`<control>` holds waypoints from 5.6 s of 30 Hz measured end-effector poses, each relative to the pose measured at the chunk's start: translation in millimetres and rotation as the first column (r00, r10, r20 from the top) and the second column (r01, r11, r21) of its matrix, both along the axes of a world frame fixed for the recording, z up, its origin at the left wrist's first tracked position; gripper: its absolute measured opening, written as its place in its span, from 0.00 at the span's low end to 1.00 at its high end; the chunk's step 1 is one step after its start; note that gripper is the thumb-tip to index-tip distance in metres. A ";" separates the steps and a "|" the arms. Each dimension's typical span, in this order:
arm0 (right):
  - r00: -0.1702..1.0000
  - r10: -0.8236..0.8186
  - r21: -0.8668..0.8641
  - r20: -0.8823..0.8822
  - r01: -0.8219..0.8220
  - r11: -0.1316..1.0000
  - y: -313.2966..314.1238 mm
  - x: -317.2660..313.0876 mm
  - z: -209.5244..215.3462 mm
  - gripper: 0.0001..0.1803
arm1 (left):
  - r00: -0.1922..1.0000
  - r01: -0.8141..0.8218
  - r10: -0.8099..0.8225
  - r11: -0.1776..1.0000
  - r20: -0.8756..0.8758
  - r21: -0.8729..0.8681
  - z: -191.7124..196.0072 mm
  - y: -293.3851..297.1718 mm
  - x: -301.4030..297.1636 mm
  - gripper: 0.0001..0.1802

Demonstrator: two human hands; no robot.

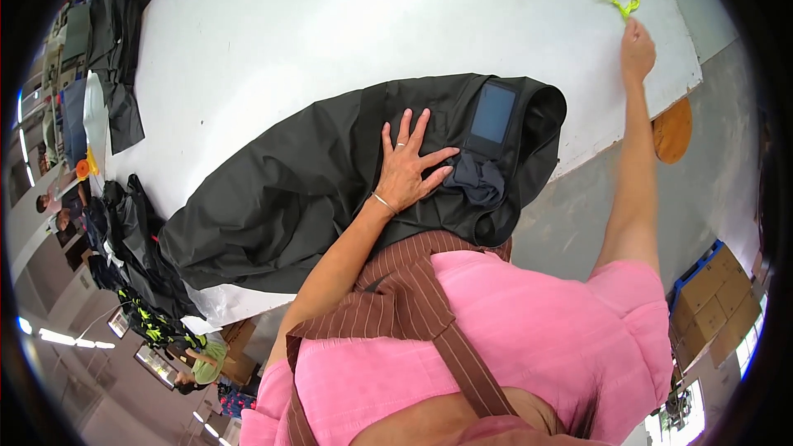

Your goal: Inspecting and trimming loose threads on a black fabric bag.

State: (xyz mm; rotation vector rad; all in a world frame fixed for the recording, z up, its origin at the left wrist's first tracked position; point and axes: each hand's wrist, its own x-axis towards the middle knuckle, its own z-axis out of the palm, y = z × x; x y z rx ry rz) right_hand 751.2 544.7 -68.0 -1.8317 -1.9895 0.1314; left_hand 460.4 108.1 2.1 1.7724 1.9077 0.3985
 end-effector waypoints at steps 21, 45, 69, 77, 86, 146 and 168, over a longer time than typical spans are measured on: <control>0.989 0.121 -0.219 -0.086 -0.137 0.966 -73.9 -62.4 1.3 0.25 | 0.934 -0.202 0.182 0.979 0.309 0.036 -3.1 0.9 -6.0 0.09; 0.819 0.488 -0.135 -0.301 -0.543 0.829 -167.8 -115.1 89.9 0.09 | 0.900 -0.348 0.278 0.922 0.336 0.170 1.3 -1.1 5.6 0.10; 0.515 0.855 -0.116 0.058 -0.847 0.518 -285.1 -148.3 83.2 0.17 | 0.891 -0.336 0.248 0.924 0.380 0.183 -8.0 -4.7 -0.1 0.11; 0.533 0.835 -0.134 0.136 -0.825 0.548 -285.6 -147.1 82.4 0.19 | 0.884 -0.342 0.253 0.924 0.394 0.173 -8.0 -5.0 -0.8 0.11; 0.463 0.857 -0.169 0.227 -0.847 0.503 -282.9 -143.9 79.6 0.23 | 0.895 -0.336 0.255 0.925 0.367 0.179 -9.1 -3.9 0.4 0.10; 0.585 0.799 -0.178 -0.141 -0.809 0.561 -292.7 -148.8 79.5 0.04 | 0.728 -0.630 0.564 0.774 0.391 0.056 -23.0 31.0 6.2 0.04; 0.557 0.820 -0.172 -0.132 -0.827 0.535 -292.8 -142.8 81.3 0.06 | 0.784 -0.566 0.494 0.818 0.375 0.106 -20.7 27.1 2.1 0.06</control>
